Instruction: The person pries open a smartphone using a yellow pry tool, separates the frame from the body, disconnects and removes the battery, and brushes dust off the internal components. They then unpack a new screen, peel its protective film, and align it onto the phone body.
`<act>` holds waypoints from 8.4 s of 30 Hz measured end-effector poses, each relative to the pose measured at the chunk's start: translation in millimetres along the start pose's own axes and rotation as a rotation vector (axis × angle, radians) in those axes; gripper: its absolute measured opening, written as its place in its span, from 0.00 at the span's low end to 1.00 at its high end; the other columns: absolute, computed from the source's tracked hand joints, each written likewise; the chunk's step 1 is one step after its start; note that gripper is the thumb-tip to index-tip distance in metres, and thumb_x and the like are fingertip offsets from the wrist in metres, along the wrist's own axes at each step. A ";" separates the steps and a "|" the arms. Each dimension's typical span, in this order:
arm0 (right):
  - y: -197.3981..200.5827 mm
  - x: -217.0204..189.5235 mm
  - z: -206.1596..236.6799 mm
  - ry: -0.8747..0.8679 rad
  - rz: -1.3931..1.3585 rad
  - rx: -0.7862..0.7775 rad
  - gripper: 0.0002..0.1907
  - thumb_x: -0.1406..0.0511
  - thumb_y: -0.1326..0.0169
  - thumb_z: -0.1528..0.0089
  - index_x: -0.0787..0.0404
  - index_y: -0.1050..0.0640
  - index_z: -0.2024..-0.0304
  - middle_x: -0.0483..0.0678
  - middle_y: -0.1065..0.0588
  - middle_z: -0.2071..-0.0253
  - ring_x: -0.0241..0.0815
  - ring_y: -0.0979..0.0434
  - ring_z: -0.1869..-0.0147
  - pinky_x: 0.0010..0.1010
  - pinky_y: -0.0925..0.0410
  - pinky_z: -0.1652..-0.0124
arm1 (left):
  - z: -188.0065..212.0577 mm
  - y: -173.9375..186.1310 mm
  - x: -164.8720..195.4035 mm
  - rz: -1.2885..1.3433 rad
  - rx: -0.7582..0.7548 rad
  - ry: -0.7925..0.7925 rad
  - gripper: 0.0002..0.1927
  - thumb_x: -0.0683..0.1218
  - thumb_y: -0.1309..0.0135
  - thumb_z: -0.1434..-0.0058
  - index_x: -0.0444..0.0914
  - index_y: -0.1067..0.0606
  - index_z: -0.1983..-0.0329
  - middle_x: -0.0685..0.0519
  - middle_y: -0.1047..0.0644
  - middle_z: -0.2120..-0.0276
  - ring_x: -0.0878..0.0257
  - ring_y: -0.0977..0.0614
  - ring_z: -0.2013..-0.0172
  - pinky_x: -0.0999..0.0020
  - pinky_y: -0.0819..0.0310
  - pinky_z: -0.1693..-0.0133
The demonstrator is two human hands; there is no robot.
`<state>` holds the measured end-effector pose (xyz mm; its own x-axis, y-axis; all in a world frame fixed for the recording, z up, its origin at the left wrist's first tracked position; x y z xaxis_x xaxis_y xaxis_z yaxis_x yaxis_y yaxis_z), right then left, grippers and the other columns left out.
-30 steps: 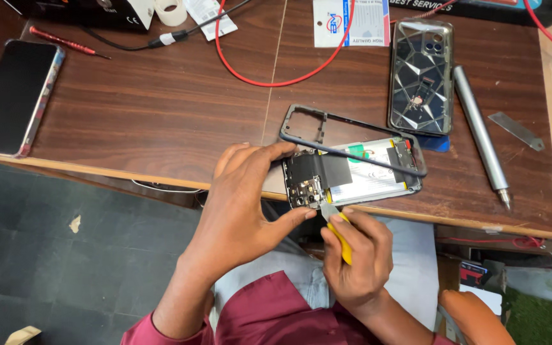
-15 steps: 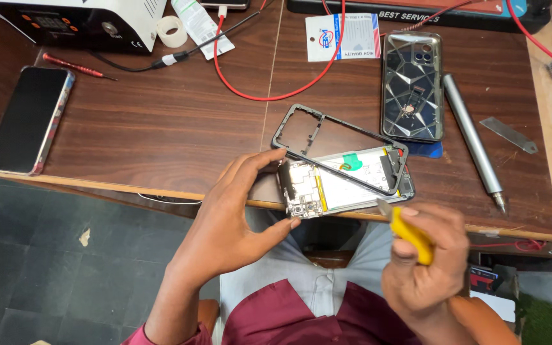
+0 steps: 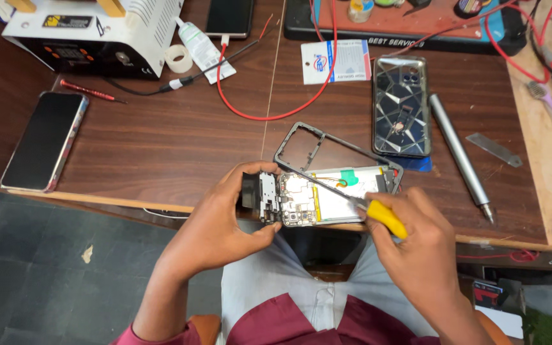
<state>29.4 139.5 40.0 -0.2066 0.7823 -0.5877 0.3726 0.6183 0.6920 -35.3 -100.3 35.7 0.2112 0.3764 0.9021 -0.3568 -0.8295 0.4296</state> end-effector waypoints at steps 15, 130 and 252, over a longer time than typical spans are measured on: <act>-2.3 5.7 -0.5 -0.033 0.002 0.003 0.10 0.71 0.37 0.47 0.65 0.19 0.62 0.53 0.25 0.67 0.52 0.21 0.66 0.38 0.30 0.66 | -40.3 14.8 -11.9 -0.023 -0.269 -0.053 0.36 0.43 0.34 0.57 0.40 0.26 0.41 0.52 0.18 0.56 0.67 0.19 0.56 0.70 0.24 0.50; 48.8 -18.2 -44.6 0.070 -0.078 0.128 0.08 0.70 0.36 0.45 0.64 0.18 0.62 0.48 0.23 0.63 0.43 0.22 0.57 0.32 0.31 0.58 | -27.1 -155.6 -11.5 1.168 -0.421 0.236 0.52 0.77 0.83 0.39 0.36 0.37 0.29 0.44 0.22 0.47 0.56 0.17 0.52 0.59 0.19 0.54; 11.1 -43.6 17.3 0.351 0.104 0.119 0.15 0.65 0.32 0.49 0.56 0.17 0.59 0.42 0.24 0.58 0.43 0.26 0.48 0.43 0.36 0.44 | -67.4 -131.3 13.9 1.354 -0.232 0.096 0.51 0.77 0.78 0.34 0.35 0.39 0.26 0.36 0.27 0.41 0.48 0.20 0.49 0.53 0.19 0.52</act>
<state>58.2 110.9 66.1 -0.4518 0.8315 -0.3231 0.5059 0.5372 0.6749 -46.8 41.7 -5.4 -0.4792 -0.6282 0.6129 -0.3757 -0.4843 -0.7901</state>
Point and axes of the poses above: each hand's wrist, its own z-axis away from the middle knuckle, its own y-axis out of the back of the hand, x = y × z, the point moved 7 cm from there along -z, towards the middle knuckle
